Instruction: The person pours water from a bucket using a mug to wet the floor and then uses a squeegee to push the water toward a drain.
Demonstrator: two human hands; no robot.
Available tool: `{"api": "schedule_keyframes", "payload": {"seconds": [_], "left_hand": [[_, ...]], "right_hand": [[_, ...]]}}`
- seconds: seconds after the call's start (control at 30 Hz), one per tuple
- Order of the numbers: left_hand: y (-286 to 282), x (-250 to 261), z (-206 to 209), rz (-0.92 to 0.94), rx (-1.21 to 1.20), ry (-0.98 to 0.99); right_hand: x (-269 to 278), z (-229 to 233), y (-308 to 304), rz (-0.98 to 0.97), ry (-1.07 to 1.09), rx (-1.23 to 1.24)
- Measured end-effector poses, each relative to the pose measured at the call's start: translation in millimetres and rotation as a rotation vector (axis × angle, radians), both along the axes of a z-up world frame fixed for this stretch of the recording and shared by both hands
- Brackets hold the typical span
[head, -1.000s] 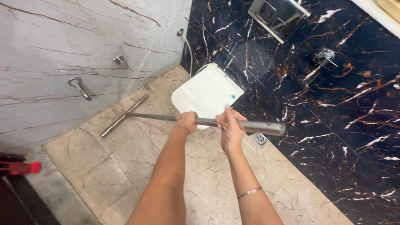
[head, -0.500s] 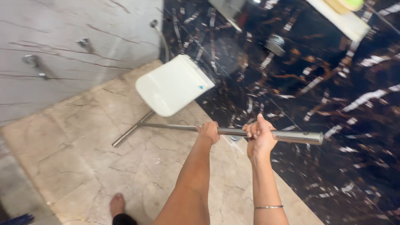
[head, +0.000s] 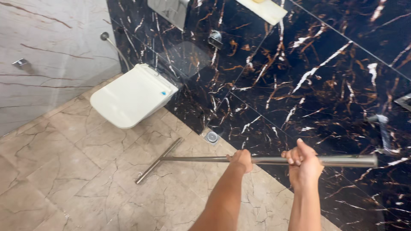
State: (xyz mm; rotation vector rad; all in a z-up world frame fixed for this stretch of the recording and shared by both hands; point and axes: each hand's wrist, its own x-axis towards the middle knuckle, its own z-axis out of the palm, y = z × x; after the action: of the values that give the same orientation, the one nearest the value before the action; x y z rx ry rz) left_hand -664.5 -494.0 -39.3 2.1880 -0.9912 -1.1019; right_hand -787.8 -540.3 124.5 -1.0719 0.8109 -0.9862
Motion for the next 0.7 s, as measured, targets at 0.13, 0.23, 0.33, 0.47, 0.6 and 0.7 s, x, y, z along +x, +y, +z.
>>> {"api": "schedule_keyframes", "payload": {"seconds": [0.13, 0.23, 0.33, 0.47, 0.6, 0.7], "left_hand": [[11, -6, 8, -0.134, -0.012, -0.051], [19, -6, 8, -0.200, -0.045, -0.108], [32, 7, 5, -0.218, -0.033, -0.140], [62, 40, -6, -0.203, -0.017, -0.181], [105, 87, -33, -0.223, 0.047, -0.247], [139, 111, -69, -0.236, 0.076, -0.285]], "right_hand": [[-19, -12, 9, -0.054, -0.079, 0.014], [-20, -20, 16, -0.098, -0.166, 0.005], [-11, -30, 25, -0.084, -0.215, 0.013], [18, -51, 41, -0.039, -0.282, 0.051], [56, -87, 70, 0.057, -0.380, 0.078], [74, -131, 93, 0.084, -0.423, 0.124]]}}
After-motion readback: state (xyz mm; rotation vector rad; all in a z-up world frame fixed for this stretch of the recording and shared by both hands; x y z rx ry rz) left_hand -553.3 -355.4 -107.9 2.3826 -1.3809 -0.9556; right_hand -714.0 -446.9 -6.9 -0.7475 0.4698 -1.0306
